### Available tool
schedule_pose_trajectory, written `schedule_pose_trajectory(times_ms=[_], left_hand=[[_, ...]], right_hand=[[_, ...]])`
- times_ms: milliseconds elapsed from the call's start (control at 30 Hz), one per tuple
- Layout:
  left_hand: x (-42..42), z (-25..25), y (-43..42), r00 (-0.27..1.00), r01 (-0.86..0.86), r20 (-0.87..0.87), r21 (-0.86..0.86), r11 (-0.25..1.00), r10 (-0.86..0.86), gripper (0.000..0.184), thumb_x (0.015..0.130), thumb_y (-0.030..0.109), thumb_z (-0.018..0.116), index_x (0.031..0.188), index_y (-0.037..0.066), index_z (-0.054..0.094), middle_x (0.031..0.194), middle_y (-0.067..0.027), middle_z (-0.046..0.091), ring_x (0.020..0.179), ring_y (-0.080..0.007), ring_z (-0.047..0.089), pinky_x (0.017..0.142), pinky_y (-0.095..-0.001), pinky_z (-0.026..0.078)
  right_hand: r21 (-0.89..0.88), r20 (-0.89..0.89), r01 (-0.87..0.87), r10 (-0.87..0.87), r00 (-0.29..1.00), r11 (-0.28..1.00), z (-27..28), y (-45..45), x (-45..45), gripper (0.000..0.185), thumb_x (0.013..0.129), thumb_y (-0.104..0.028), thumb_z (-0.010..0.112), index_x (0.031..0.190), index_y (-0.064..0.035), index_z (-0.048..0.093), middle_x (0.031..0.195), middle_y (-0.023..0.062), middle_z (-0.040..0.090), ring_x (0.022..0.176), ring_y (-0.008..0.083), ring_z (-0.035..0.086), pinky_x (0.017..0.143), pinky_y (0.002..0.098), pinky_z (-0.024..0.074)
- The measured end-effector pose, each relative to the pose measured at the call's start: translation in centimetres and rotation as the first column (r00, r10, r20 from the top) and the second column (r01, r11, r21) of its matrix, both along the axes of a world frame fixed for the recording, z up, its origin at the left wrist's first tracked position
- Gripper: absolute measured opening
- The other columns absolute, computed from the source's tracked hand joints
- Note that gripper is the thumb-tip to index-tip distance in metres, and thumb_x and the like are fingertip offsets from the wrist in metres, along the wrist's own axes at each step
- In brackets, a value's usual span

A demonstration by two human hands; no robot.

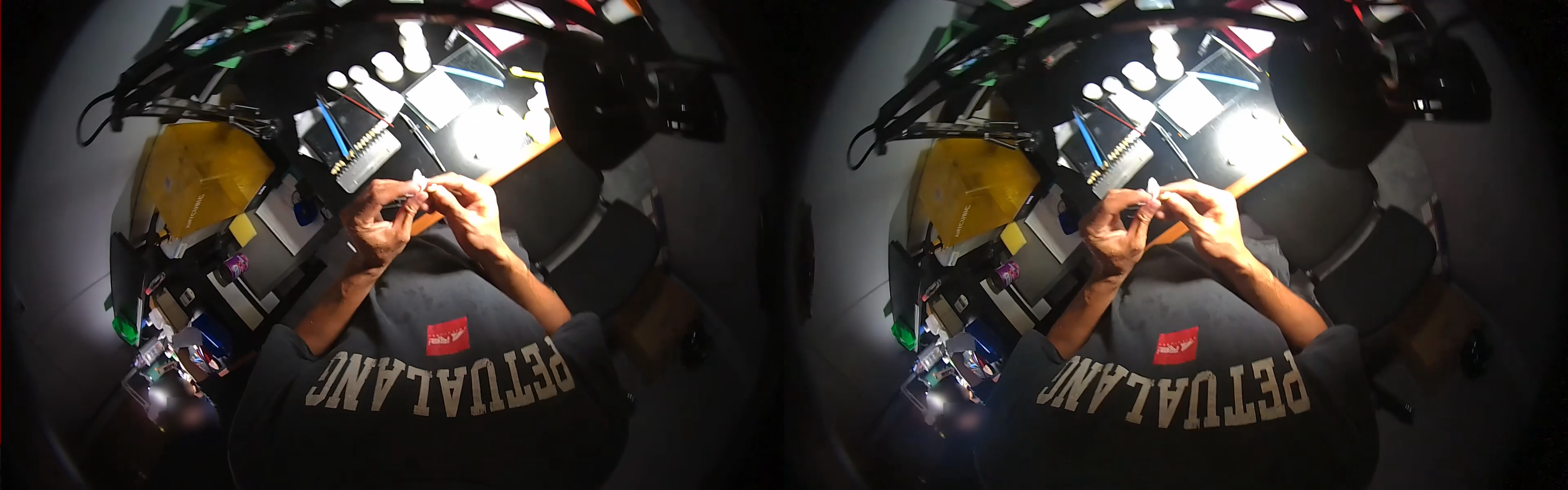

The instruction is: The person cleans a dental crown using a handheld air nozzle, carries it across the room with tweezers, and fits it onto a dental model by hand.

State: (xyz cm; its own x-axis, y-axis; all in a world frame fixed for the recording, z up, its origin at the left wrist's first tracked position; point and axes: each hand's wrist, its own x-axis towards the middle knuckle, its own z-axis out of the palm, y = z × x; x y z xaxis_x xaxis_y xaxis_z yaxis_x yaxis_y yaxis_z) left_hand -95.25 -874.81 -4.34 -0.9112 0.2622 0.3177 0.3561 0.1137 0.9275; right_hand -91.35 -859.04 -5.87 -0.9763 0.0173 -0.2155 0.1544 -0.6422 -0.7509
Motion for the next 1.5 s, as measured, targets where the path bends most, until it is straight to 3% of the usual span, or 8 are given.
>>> schedule_pose_trajectory(times_ms=[267, 367, 467, 600, 700, 1067, 1333, 1500], left_hand=[[-0.3, -7.9, -1.9, 0.932, -0.095, 0.319, -0.245, 0.965, 0.172, 0.012, 0.082, -0.008, 0.069, 0.092, -0.002, 0.071, 0.090, -0.0086, 0.065, 0.084, -0.0167, 0.069, 0.072, -0.0260, 0.055], [-0.8, -7.9, -2.7, 0.989, -0.041, 0.096, -0.537, 0.842, 0.110, 0.022, 0.074, -0.001, 0.073, 0.096, 0.003, 0.073, 0.094, -0.0140, 0.064, 0.089, -0.0344, 0.067, 0.084, -0.0387, 0.053], [-1.2, -5.4, -2.7, 0.972, -0.231, -0.096, -0.551, 0.802, 0.213, 0.022, 0.074, 0.003, 0.076, 0.096, 0.004, 0.073, 0.099, -0.0136, 0.062, 0.094, -0.0319, 0.063, 0.085, -0.0402, 0.051], [-5.8, -5.0, -4.7, 0.933, -0.358, -0.164, -0.392, 0.847, 0.319, 0.030, 0.074, 0.003, 0.075, 0.103, 0.007, 0.067, 0.100, -0.0126, 0.060, 0.090, -0.0312, 0.063, 0.078, -0.0391, 0.052], [-9.6, -3.8, -6.1, 0.864, -0.357, 0.292, -0.220, 0.908, 0.410, 0.023, 0.083, 0.016, 0.075, 0.104, 0.007, 0.073, 0.081, -0.0008, 0.067, 0.069, -0.0069, 0.058, 0.063, -0.0216, 0.047], [-9.8, -5.7, -8.7, 0.805, -0.362, 0.492, -0.034, 0.931, 0.331, 0.024, 0.087, 0.009, 0.073, 0.111, 0.002, 0.071, 0.095, -0.0008, 0.067, 0.086, -0.0070, 0.059, 0.078, -0.0220, 0.046], [-7.6, -5.9, -5.8, 0.883, -0.269, 0.310, -0.282, 0.921, 0.352, 0.022, 0.087, 0.008, 0.071, 0.109, 0.005, 0.072, 0.088, -0.0022, 0.068, 0.080, -0.0086, 0.062, 0.073, -0.0239, 0.050], [-5.3, -7.6, 3.6, 0.995, 0.093, -0.006, -0.384, 0.919, -0.104, 0.025, 0.072, 0.012, 0.081, 0.094, 0.004, 0.072, 0.093, -0.0111, 0.067, 0.081, -0.0229, 0.065, 0.073, -0.0336, 0.054]], right_hand=[[0.365, 0.165, -0.201, 0.149, 0.975, 0.909, -5.2, 1.8, -0.4, 0.015, 0.097, -0.011, 0.061, 0.100, 0.0025, 0.066, 0.087, 0.0059, 0.070, 0.074, 0.0084, 0.062, 0.068, 0.0218, 0.0494], [0.404, 0.231, -0.267, 0.185, 0.955, 0.875, -5.2, 1.9, -1.0, 0.015, 0.097, -0.010, 0.061, 0.099, 0.0035, 0.066, 0.086, 0.0061, 0.070, 0.074, 0.0085, 0.063, 0.068, 0.0221, 0.0510], [0.381, 0.222, -0.269, 0.195, 0.955, 0.885, -4.2, 2.3, -1.5, 0.014, 0.096, -0.009, 0.062, 0.100, 0.0034, 0.067, 0.088, 0.0083, 0.071, 0.074, 0.0106, 0.064, 0.070, 0.0224, 0.0528], [0.285, 0.254, -0.256, 0.185, 0.949, 0.924, -3.5, 2.6, -1.8, 0.014, 0.095, -0.007, 0.064, 0.101, 0.0041, 0.068, 0.089, 0.0113, 0.071, 0.077, 0.0135, 0.067, 0.072, 0.0234, 0.0548], [0.328, 0.237, -0.202, 0.126, 0.963, 0.923, -3.5, 2.6, -1.8, 0.012, 0.092, -0.007, 0.069, 0.097, 0.0038, 0.068, 0.083, 0.0087, 0.070, 0.073, 0.0119, 0.065, 0.070, 0.0244, 0.0534], [0.526, 0.302, -0.180, 0.016, 0.953, 0.831, -6.1, 5.8, 1.4, 0.015, 0.086, -0.007, 0.074, 0.100, 0.0002, 0.072, 0.083, 0.0031, 0.070, 0.074, 0.0080, 0.063, 0.070, 0.0232, 0.0507], [0.785, 0.231, -0.055, -0.210, 0.950, 0.617, -9.1, 8.9, 2.6, 0.010, 0.083, -0.004, 0.073, 0.092, 0.0014, 0.072, 0.077, 0.0028, 0.070, 0.070, 0.0071, 0.061, 0.068, 0.0247, 0.0514], [0.847, 0.157, 0.035, -0.313, 0.937, 0.530, -9.2, 11.2, 1.4, 0.015, 0.083, -0.004, 0.073, 0.096, 0.0016, 0.073, 0.082, 0.0070, 0.073, 0.076, 0.0106, 0.067, 0.073, 0.0255, 0.0538]])
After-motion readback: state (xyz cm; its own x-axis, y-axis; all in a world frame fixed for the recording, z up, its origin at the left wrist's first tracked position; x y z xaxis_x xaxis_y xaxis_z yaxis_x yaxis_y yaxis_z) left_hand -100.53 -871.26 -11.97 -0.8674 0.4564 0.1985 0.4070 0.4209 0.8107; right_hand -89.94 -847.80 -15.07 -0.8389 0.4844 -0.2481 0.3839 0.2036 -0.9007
